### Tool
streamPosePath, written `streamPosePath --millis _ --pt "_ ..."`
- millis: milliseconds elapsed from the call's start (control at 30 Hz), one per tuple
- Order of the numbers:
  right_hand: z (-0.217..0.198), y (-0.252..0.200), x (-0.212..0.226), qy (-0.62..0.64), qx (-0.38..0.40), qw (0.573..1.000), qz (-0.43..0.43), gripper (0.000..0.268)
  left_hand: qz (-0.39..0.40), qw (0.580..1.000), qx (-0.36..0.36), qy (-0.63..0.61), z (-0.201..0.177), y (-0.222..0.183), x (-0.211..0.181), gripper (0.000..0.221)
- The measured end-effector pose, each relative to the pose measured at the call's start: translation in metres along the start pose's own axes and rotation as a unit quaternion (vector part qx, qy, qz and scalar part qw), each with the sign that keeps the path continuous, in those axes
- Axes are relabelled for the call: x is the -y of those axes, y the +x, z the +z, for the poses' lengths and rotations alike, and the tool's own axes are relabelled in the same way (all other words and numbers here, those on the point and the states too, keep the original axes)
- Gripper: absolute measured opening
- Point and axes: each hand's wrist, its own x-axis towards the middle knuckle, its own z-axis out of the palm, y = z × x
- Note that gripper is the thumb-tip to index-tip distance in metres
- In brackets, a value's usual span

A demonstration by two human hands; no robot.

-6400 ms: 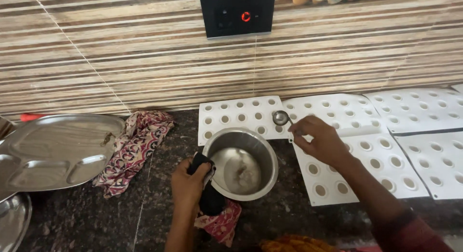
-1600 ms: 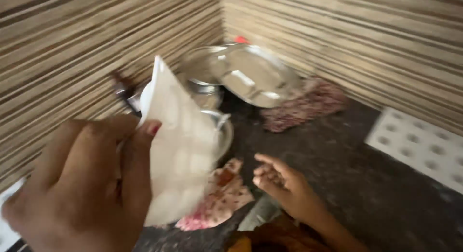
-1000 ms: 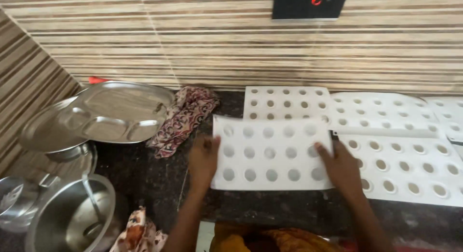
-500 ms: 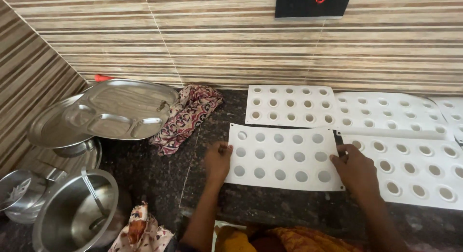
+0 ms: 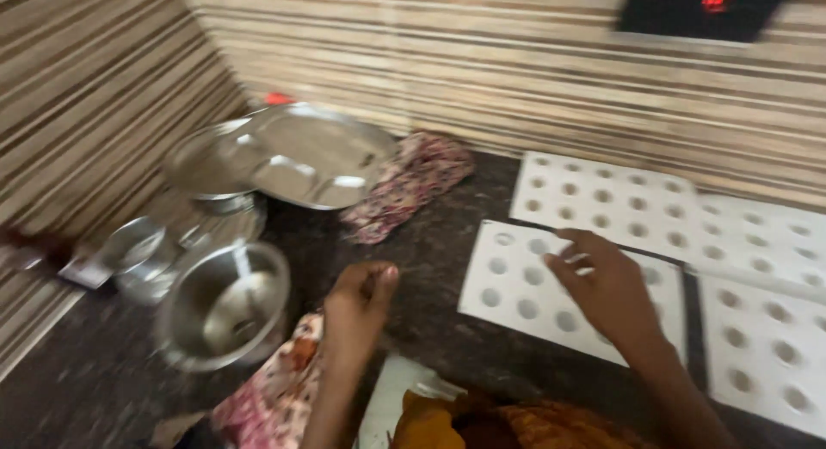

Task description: The person ladles liquid from a steel pot into the cavities of white plastic molds arranged on the counter, repeating the pour across several molds. Afterwards, the person wipes the pot with a cloth.

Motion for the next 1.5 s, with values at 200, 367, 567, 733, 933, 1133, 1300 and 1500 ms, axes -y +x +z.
streamPosePath --millis 200,367,567,733,933,1133,1300,1500 --pt "0.09 0.001 0.126 0.139 0.187 0.941 -0.247 0.055 -0.317 0.883 0.137 0.317 -0.141 -0.055 -0.004 0.032" --pt "0.199 0.035 0.203 0.16 0.245 0.871 -0.394 0.054 -0.435 0.762 0.136 0.46 -0.177 -0.112 0.053 0.061" --pt "0.279 0.064 0.285 0.081 0.163 0.796 -0.577 0.036 -0.239 0.806 -0.171 0.514 -0.227 -0.161 0.129 0.031" --pt "0.324 0.091 0.309 -0.022 0.21 0.79 -0.576 0.014 -0.187 0.709 -0.278 0.621 -0.257 -0.12 0.16 0.036" --pt "0.335 0.104 0.313 -0.053 0.251 0.79 -0.556 0.028 -0.048 0.894 -0.333 0.297 -0.235 -0.031 0.124 0.037" --pt "0.321 0.101 0.319 -0.083 0.261 0.795 -0.541 0.02 -0.077 0.952 -0.248 0.159 -0.223 -0.013 0.145 0.04" --pt "0.295 0.086 0.33 -0.07 0.321 0.799 -0.503 0.021 -0.267 0.939 -0.215 0.021 -0.227 -0.006 0.129 0.025" --pt "0.252 0.055 0.304 -0.125 0.271 0.755 -0.584 0.026 -0.18 0.932 -0.273 0.159 -0.213 -0.005 0.158 0.075"
